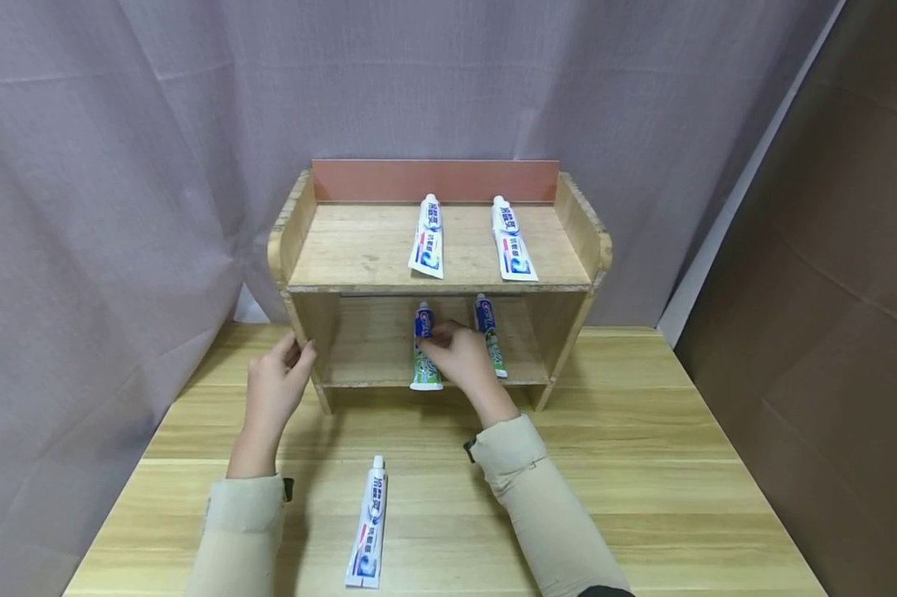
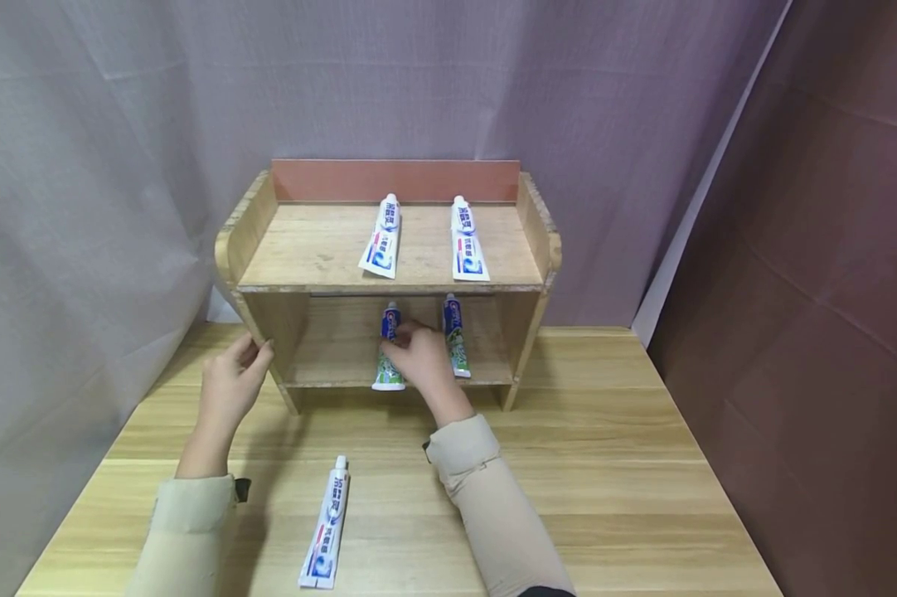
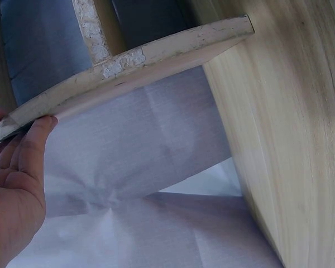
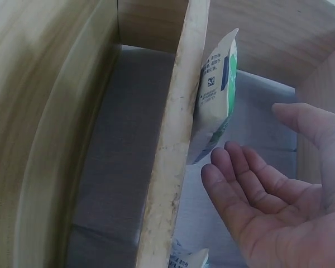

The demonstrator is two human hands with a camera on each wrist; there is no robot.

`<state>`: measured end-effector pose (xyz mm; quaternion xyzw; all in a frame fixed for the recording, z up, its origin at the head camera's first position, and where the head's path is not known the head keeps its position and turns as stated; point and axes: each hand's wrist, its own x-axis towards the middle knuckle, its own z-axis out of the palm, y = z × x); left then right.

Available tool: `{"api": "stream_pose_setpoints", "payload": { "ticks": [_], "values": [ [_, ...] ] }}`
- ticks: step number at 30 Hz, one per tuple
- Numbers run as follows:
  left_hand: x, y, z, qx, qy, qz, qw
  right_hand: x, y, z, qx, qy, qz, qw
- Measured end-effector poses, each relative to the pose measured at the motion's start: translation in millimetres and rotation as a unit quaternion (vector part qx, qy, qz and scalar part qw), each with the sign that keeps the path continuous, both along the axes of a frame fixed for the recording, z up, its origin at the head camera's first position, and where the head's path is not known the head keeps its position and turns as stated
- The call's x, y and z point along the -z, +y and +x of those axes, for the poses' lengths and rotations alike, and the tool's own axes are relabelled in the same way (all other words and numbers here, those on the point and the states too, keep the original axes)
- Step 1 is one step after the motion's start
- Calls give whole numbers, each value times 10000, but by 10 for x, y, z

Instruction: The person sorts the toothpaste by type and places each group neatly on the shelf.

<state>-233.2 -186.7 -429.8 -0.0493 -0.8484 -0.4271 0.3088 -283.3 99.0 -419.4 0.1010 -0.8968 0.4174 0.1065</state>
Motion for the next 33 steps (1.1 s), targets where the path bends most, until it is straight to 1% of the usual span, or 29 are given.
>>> {"api": "stream_pose_setpoints", "payload": {
  "ticks": [5,19,29,33],
  "values": [
    [-4,0,-1,-6,18,-27,10000,4,1,25,-14,-17,80,10000],
    [-9,-5,-2,6,-74,-13,10000,25,4,72,-96,9,154,9998],
    [-14,1,12,-2,-63,10,10000,13,9,116,-147,103,45,9998],
    [-14,1,9,10,-83,-4,10000,15,10,136,-127,73,40,9999]
  ]
}}
